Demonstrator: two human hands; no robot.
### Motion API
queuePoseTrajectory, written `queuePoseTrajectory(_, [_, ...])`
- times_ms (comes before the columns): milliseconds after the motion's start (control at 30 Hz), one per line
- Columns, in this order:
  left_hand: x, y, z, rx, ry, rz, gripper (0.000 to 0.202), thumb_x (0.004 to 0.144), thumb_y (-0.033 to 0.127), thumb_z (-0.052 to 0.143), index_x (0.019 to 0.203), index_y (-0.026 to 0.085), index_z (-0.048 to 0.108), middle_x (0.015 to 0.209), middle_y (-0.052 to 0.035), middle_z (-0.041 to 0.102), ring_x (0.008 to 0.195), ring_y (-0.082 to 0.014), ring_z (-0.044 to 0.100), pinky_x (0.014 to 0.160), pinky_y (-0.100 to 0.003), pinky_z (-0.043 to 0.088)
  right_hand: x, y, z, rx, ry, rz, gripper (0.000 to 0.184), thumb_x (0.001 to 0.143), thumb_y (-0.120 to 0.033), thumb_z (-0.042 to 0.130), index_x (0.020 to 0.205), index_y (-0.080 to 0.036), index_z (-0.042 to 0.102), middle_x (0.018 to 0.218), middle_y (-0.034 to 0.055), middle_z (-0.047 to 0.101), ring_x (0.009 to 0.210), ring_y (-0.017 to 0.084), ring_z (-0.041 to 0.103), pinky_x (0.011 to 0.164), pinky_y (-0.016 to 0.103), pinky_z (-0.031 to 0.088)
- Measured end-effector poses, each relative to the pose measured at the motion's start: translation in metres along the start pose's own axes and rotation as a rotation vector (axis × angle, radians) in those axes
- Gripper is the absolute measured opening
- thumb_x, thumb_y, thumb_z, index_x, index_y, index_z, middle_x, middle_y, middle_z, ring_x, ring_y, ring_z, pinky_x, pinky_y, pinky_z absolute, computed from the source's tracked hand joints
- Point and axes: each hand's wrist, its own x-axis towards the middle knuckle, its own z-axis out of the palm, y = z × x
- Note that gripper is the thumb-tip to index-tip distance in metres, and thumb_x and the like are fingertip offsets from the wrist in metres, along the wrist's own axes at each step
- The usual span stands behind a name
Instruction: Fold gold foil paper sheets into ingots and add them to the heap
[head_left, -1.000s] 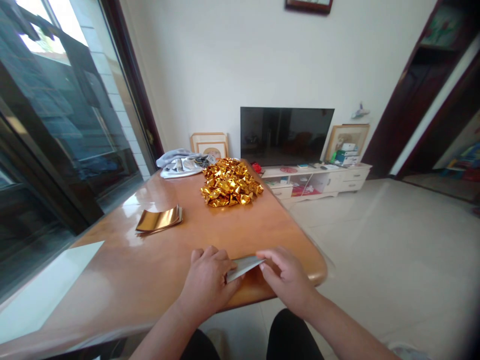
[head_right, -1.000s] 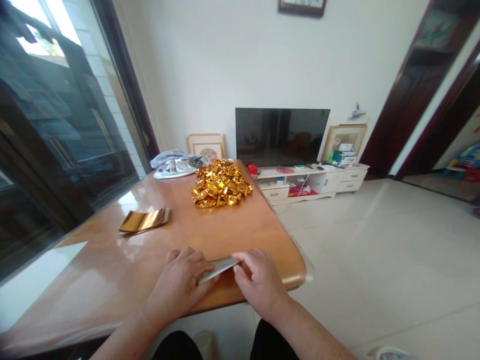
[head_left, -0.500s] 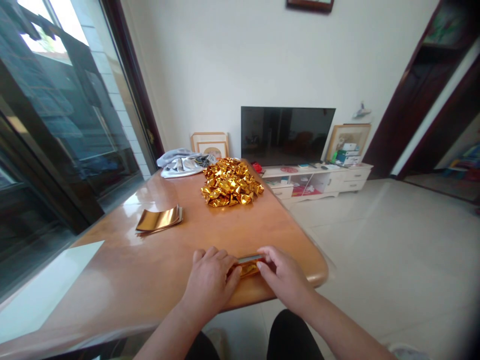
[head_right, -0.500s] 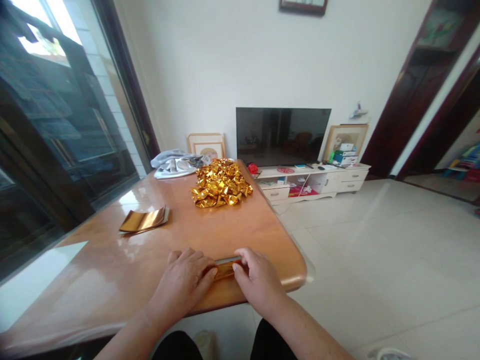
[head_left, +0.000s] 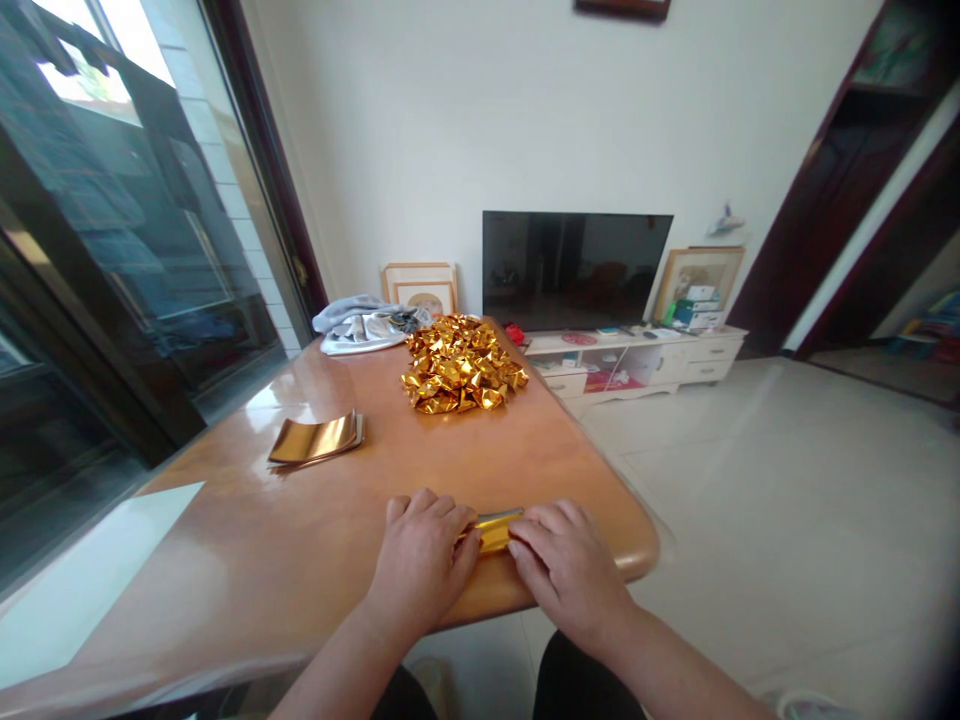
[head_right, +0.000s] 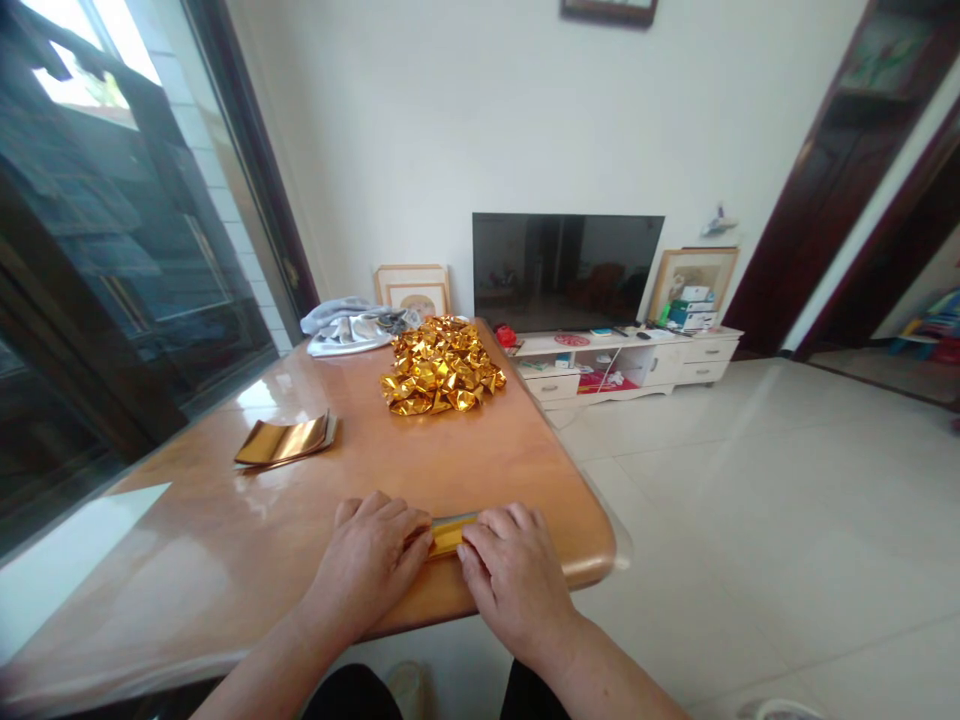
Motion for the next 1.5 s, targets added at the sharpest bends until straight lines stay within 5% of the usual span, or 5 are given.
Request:
queuePoseTrajectory(800, [-0.009, 0.005, -0.004, 0.045, 0.007, 0.042, 0.025, 0.099, 0.038, 0.048, 0.091, 0.024, 0.067, 0.097, -0.0044, 0.064, 0.096, -0.0241, 0.053, 0.085, -0.042, 0.033, -0.006, -0.004, 0.006, -0.120, -0.023, 0.101, 0.031, 0.099, -0.038, 0.052, 0.124, -0.023, 0.065, 0.121, 0.0068, 0.068, 0.110, 0.027, 0.052, 0.093, 0.043, 0.036])
queuePoseTrajectory(1000, [-0.024, 0.003, 0.002, 0.062, 0.071, 0.083, 0.020, 0.096, 0.030, 0.054, 0.110, 0.030, 0.068, 0.095, -0.0018, 0.068, 0.091, -0.0231, 0.055, 0.085, -0.043, 0.033, -0.007, -0.003, 0.007, -0.119, -0.016, 0.097, 0.032, 0.100, -0.038, 0.051, 0.125, -0.023, 0.065, 0.122, 0.0064, 0.068, 0.110, 0.027, 0.052, 0.093, 0.044, 0.036])
queuePoseTrajectory(1500, [-0.032, -0.003, 0.005, 0.054, 0.211, 0.152, 0.021, 0.087, 0.031, 0.065, 0.107, 0.032, 0.072, 0.103, 0.0035, 0.076, 0.090, -0.0237, 0.060, 0.083, -0.042, 0.034, -0.007, -0.001, 0.013, -0.121, 0.054, 0.114, 0.029, 0.096, -0.034, 0.058, 0.120, -0.024, 0.068, 0.119, 0.0063, 0.069, 0.107, 0.027, 0.054, 0.094, 0.044, 0.038])
